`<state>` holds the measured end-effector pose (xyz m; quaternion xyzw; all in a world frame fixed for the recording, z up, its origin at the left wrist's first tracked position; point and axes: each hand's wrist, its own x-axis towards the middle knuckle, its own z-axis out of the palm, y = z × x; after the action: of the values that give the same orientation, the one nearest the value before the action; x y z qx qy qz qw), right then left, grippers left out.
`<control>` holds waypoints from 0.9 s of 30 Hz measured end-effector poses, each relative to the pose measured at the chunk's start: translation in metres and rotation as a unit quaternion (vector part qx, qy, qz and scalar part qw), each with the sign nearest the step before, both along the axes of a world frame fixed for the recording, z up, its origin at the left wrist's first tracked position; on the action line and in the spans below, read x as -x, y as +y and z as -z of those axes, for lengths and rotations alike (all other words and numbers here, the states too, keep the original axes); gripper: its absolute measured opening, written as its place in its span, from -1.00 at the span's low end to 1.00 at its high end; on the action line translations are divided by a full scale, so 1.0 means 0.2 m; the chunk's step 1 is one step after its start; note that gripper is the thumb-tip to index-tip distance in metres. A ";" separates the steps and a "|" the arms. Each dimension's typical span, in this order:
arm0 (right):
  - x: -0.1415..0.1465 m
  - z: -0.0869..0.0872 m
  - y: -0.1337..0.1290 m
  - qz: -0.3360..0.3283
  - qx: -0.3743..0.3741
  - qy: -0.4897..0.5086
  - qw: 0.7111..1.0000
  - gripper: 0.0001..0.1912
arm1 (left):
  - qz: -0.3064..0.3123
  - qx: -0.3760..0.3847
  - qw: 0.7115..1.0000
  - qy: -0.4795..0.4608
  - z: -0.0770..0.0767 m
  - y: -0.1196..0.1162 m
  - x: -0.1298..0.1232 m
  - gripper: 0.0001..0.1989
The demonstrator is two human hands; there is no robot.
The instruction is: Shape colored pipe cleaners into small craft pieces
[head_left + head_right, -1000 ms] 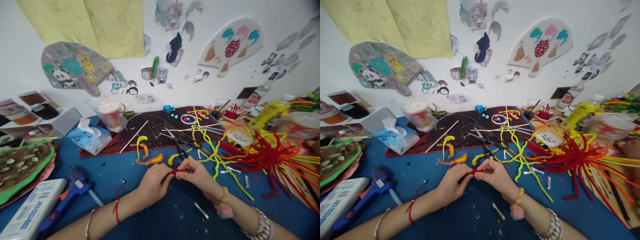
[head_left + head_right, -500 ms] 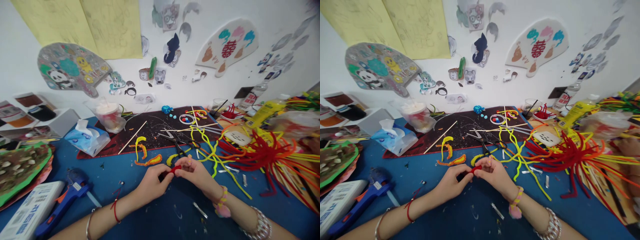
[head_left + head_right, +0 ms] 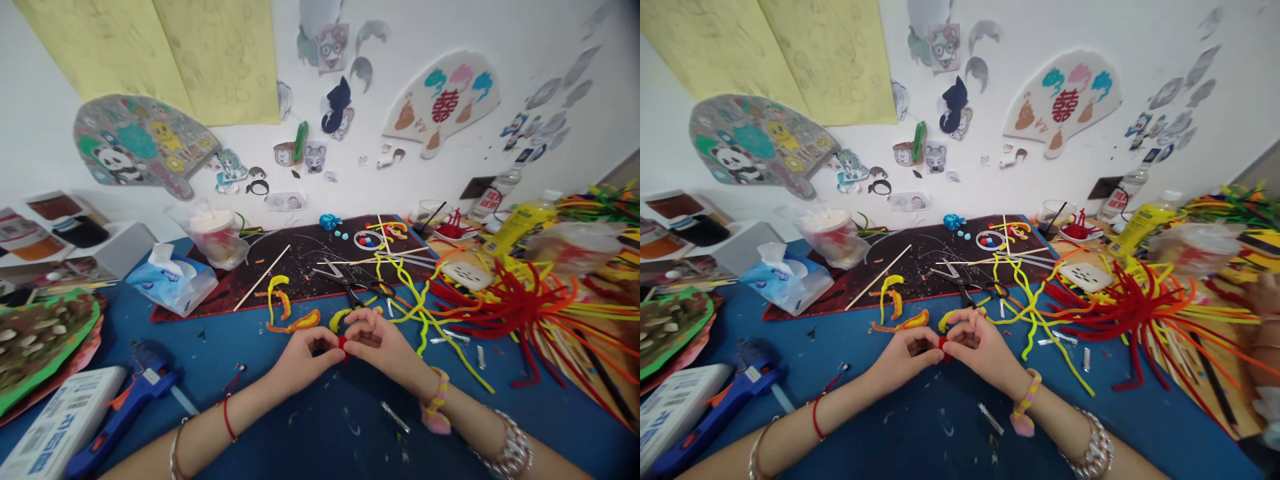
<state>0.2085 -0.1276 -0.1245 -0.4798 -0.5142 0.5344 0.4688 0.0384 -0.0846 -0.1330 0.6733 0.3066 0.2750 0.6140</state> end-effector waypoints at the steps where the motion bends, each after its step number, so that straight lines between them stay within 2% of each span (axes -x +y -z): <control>1: 0.00 0.00 0.00 -0.004 0.007 0.012 1.000 -0.66 | 0.010 0.019 1.000 0.000 -0.01 0.01 0.00 -0.86; 5: 0.01 -0.01 -0.01 -0.023 0.042 0.080 0.996 -0.64 | 0.038 0.084 0.996 0.012 -0.04 0.03 0.02 -0.82; 12: 0.02 -0.01 -0.01 -0.066 0.081 0.183 0.978 -0.60 | 0.083 0.129 0.988 -0.011 -0.08 0.05 0.05 -0.85; 16: 0.01 -0.01 -0.01 -0.051 0.085 0.170 0.981 -0.60 | 0.089 0.123 0.988 -0.008 -0.09 0.04 0.04 -0.85; 22: 0.00 0.02 -0.01 -0.011 0.057 0.112 0.992 -0.64 | 0.060 0.085 0.995 0.007 -0.04 0.01 0.00 -0.85; 27: 0.01 0.01 -0.01 -0.020 0.084 0.141 0.986 -0.64 | 0.063 0.082 0.995 -0.002 -0.04 0.00 0.00 -0.82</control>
<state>0.2074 -0.1293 -0.1275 -0.4274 -0.4058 0.6472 0.4835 0.0379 -0.0839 -0.1243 0.6384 0.2836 0.2109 0.6838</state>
